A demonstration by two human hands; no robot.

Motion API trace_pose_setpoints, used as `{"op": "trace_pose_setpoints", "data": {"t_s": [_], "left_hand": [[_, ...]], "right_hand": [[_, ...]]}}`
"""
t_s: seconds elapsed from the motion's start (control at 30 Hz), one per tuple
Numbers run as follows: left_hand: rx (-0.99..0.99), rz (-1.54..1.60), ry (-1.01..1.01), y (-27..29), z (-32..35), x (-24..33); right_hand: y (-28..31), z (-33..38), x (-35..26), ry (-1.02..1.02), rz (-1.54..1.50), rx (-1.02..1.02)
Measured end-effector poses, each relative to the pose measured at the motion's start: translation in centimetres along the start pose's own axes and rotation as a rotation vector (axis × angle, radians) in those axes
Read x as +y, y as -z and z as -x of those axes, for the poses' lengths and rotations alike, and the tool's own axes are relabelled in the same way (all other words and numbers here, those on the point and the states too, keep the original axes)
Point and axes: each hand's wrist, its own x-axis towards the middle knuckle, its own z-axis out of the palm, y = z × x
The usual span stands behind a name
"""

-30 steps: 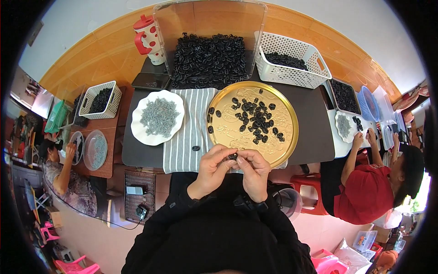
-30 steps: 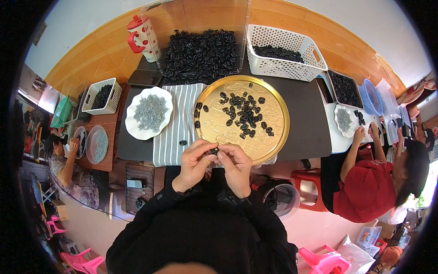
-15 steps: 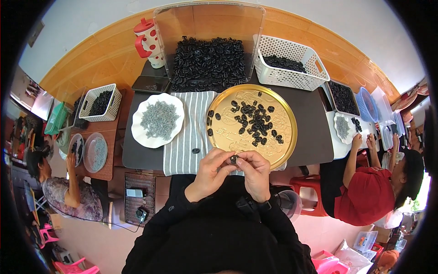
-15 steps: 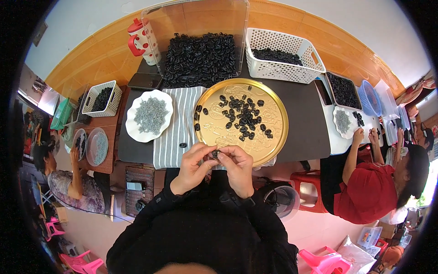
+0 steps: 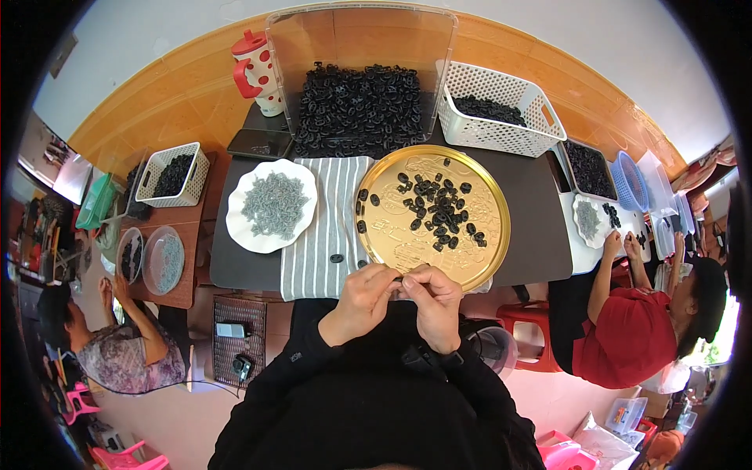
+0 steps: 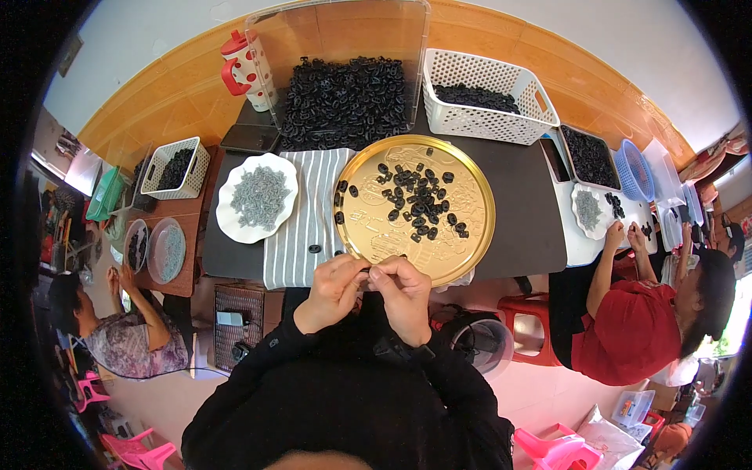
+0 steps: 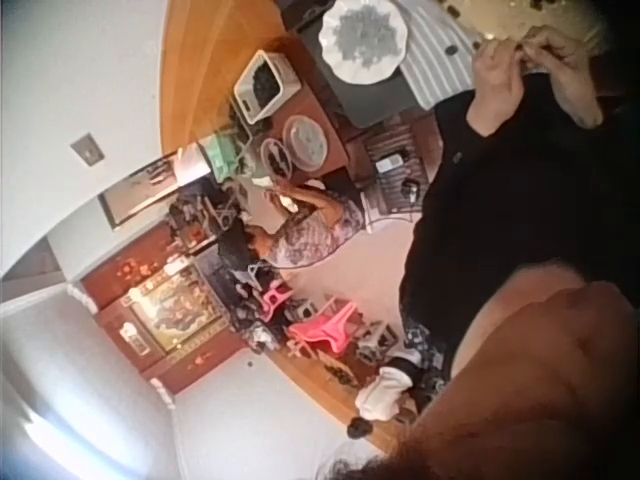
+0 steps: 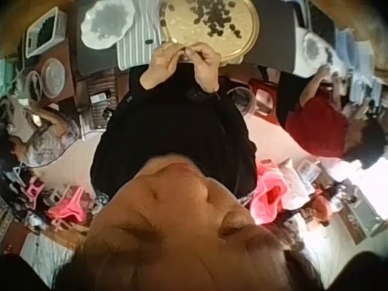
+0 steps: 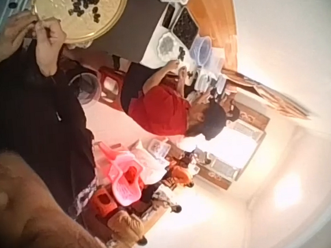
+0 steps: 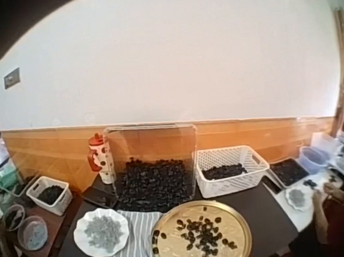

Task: The person picks up a black plastic component and a metal pin from a tray, inserts the pin into the component, and places the assembled piece back onto the tray, repeating the process several times.

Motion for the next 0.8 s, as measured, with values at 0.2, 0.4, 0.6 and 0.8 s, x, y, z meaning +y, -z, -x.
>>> {"op": "trace_pose_setpoints", "data": {"t_s": [0.2, 0.4, 0.6, 0.8], "left_hand": [[-0.014, 0.147, 0.082, 1.0, -0.6, 0.5], [0.088, -0.025, -0.12, 1.0, -1.0, 1.0], [-0.105, 0.446, 0.298, 2.7, -1.0, 1.7], [-0.079, 0.678, 0.279, 2.6, -0.2, 0.6]], "right_hand": [[-0.9, 0.0, -0.9, 0.018, 0.038, 0.004], [-0.9, 0.0, -0.6, 0.151, 0.24, -0.026], [-0.1, -0.3, -1.0, 0.326, 0.28, -0.092], [0.2, -0.2, -1.7, 0.311, 0.291, -0.172]]}}
